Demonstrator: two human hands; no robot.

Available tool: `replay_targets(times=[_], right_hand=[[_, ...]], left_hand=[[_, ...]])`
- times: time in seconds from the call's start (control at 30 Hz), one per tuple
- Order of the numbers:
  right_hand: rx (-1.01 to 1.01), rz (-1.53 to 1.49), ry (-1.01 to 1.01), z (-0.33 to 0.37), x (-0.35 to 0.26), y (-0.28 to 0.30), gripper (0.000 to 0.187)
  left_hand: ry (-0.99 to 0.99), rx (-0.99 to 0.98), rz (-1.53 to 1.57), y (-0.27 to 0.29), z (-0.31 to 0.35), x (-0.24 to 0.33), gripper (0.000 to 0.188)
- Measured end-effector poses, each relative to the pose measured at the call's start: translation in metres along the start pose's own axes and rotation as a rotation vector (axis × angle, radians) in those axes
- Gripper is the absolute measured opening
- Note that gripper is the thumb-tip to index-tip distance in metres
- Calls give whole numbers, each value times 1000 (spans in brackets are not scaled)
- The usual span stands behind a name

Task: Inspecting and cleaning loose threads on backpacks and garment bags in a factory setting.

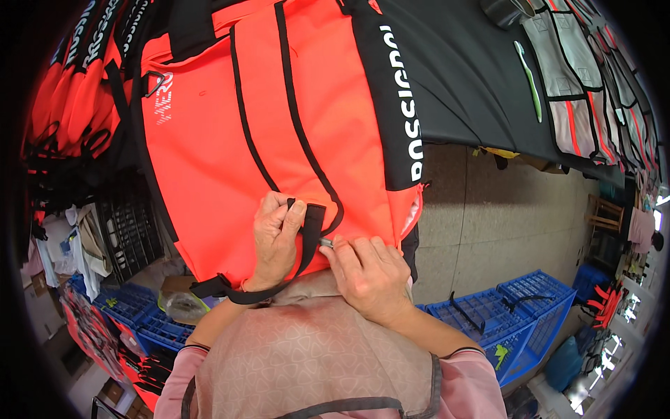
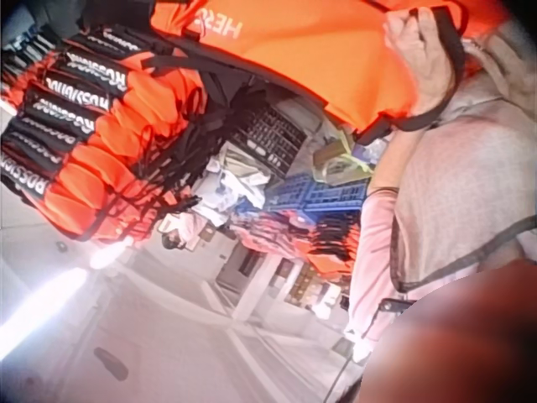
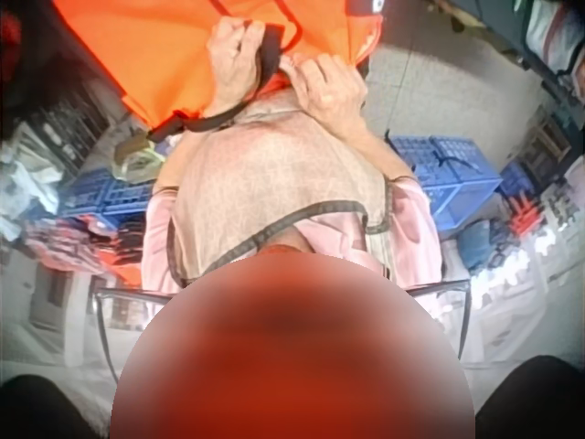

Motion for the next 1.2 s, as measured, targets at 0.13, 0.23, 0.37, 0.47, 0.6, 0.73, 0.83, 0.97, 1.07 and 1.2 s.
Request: replay_targets(times=[0.13,0.23,0.37,0.47,0.6,0.73,0.83,0.97,1.07,1.2], right_hand=[[58,-129,-60,4,12,3,20],[81,-159,-75,1,18,11,21],[44,-141,-55,-6,26,11,20],[-10,-175,-22,-12,33,10,20],[27,-229,-138,-7,76,13,22],[95,-467,-383,1,79,20,24],[14,-439,-278,2,62,19,24],[15,-363,-195,0,52,18,25],[-1,-317,-148,-5,48,15,25],[-79,-245,-115,-6,46,11,23]], left_hand=[[7,-19,43,1,-2,-3,28],[26,-34,66,2,-2,-4,27],[-13,-43,12,4,-2,-5,26],[-61,-77,8,7,-2,0,23],[-124,-167,-87,7,3,5,19],[-203,-236,-348,1,10,15,25],[-232,-158,-311,1,11,12,22],[-256,-156,-325,0,10,12,22],[-264,-150,-322,-1,10,13,23],[-248,-160,-319,0,10,12,23]])
Point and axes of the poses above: each hand's wrist, its own z-axis away from the middle knuckle, its own y-axis out of the back of the hand, x = y × z, the point moved 6 cm from there along -z, towards the middle knuckle, and after that the axes turned 15 degrees about y, right-handed, at the moved point
